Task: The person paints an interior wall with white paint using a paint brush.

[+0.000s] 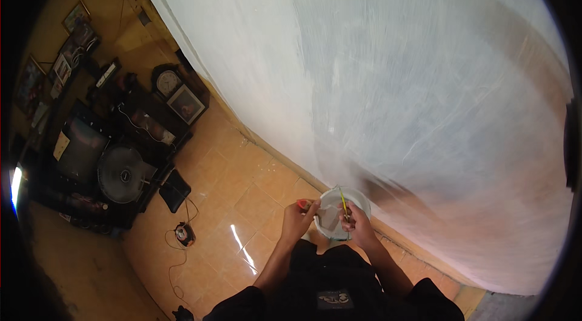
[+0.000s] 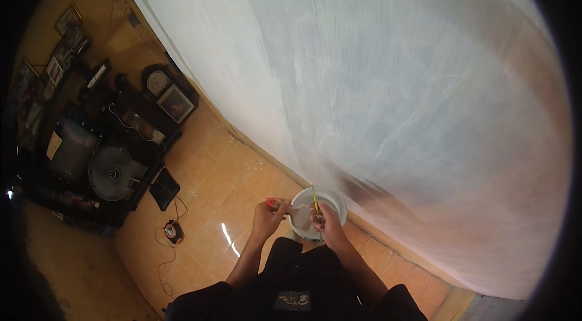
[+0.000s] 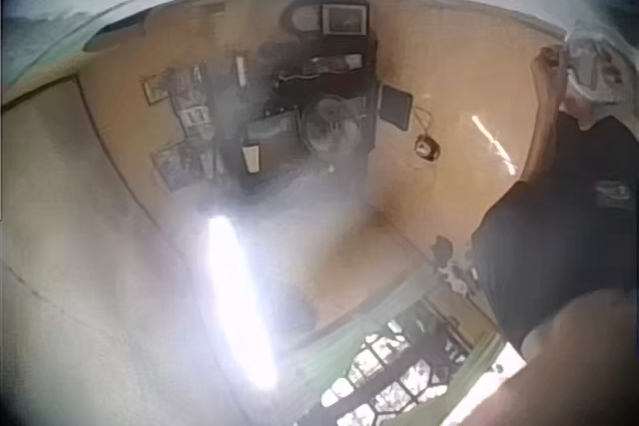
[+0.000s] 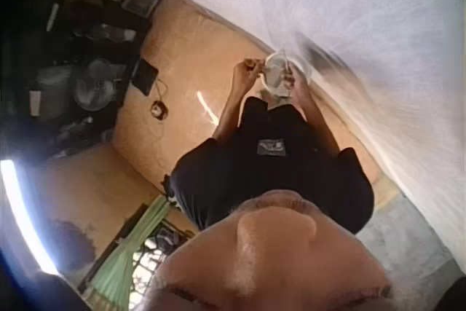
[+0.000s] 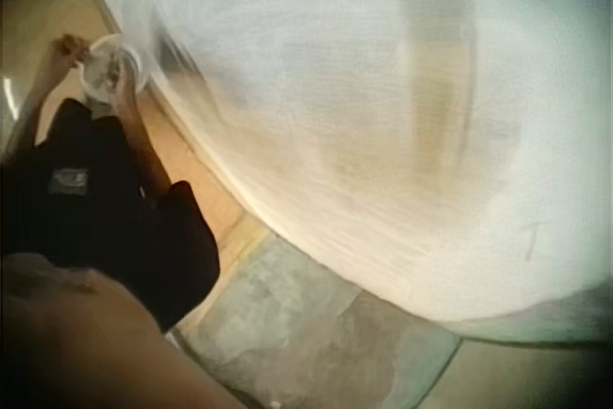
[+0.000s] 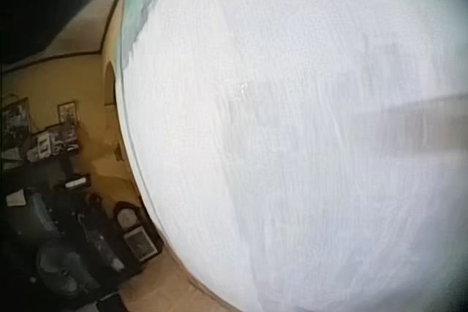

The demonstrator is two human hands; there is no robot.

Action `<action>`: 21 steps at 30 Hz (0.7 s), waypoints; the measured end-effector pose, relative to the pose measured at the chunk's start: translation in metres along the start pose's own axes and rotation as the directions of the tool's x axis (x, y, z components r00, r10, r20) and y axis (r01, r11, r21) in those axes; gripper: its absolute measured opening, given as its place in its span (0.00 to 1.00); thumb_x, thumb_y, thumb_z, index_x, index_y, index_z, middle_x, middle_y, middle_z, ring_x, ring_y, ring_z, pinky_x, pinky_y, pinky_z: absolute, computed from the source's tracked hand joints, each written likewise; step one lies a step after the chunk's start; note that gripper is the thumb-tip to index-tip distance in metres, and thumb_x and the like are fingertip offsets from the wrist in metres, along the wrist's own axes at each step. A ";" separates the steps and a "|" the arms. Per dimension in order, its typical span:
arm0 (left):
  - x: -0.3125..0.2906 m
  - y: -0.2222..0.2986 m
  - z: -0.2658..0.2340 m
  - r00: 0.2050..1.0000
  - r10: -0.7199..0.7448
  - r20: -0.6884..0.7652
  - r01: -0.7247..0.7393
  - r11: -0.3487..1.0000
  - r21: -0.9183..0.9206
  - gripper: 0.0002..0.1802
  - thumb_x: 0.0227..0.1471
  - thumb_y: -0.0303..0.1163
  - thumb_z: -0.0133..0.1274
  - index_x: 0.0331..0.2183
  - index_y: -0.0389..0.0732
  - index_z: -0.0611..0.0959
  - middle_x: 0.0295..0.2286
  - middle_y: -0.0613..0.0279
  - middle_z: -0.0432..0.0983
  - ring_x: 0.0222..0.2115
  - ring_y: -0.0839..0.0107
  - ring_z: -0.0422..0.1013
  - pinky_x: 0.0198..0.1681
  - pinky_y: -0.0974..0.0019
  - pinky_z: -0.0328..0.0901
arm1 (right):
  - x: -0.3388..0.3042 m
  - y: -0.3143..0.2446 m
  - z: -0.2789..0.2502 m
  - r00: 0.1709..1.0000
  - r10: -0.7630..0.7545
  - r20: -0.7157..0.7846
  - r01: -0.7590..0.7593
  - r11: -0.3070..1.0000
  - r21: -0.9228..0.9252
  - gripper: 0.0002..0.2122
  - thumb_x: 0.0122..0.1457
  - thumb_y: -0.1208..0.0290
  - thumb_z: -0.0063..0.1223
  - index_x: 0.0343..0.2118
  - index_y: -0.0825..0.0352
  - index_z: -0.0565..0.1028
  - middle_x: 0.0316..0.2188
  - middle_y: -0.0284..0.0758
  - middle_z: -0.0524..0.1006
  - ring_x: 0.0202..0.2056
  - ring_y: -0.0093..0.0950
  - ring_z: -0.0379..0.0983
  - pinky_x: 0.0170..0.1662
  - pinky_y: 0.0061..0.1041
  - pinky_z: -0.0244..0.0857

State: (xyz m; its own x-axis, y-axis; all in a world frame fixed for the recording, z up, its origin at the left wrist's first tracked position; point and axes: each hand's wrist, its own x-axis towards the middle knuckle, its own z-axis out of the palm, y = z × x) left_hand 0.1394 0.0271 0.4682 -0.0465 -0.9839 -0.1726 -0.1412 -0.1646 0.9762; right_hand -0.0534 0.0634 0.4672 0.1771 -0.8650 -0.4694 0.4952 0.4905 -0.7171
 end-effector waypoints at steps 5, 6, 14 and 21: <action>0.027 0.027 -0.009 0.985 0.151 0.087 -0.163 0.976 0.143 0.15 0.53 0.36 0.58 0.30 0.30 0.83 0.19 0.56 0.78 0.21 0.75 0.73 0.26 0.71 0.66 | 0.003 -0.015 0.028 1.000 0.005 -0.016 -0.005 1.000 0.029 0.20 0.67 0.55 0.33 0.47 0.67 0.69 0.25 0.27 0.67 0.20 0.15 0.53 0.24 0.16 0.47; 0.034 0.035 -0.016 0.973 0.157 0.171 -0.183 0.972 0.148 0.14 0.52 0.36 0.58 0.30 0.31 0.83 0.20 0.55 0.78 0.21 0.74 0.74 0.27 0.70 0.67 | 0.005 -0.016 0.034 1.000 -0.007 -0.027 0.008 0.999 0.039 0.20 0.67 0.55 0.33 0.47 0.67 0.69 0.25 0.27 0.67 0.20 0.15 0.53 0.24 0.16 0.47; 0.106 0.056 -0.086 0.782 0.108 0.614 -0.358 0.884 0.301 0.13 0.53 0.35 0.57 0.35 0.35 0.84 0.26 0.54 0.80 0.27 0.68 0.77 0.32 0.68 0.70 | 0.029 -0.011 0.108 0.980 -0.170 -0.107 0.182 0.977 0.114 0.21 0.67 0.56 0.33 0.49 0.69 0.68 0.27 0.28 0.67 0.20 0.16 0.54 0.23 0.16 0.47; 0.144 0.063 -0.125 0.638 0.108 0.763 -0.398 0.894 0.206 0.16 0.52 0.40 0.57 0.33 0.36 0.83 0.23 0.50 0.78 0.25 0.62 0.77 0.29 0.64 0.69 | 0.048 0.006 0.155 0.927 -0.268 -0.264 0.329 0.917 0.224 0.20 0.66 0.57 0.35 0.48 0.70 0.68 0.26 0.28 0.66 0.19 0.15 0.54 0.20 0.15 0.46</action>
State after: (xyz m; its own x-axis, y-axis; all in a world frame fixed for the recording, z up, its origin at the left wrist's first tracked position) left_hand 0.2473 -0.1333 0.5215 -0.7992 -0.5919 -0.1047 -0.3113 0.2585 0.9145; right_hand 0.0899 0.0084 0.5200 -0.1927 -0.9051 -0.3789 0.7031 0.1420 -0.6968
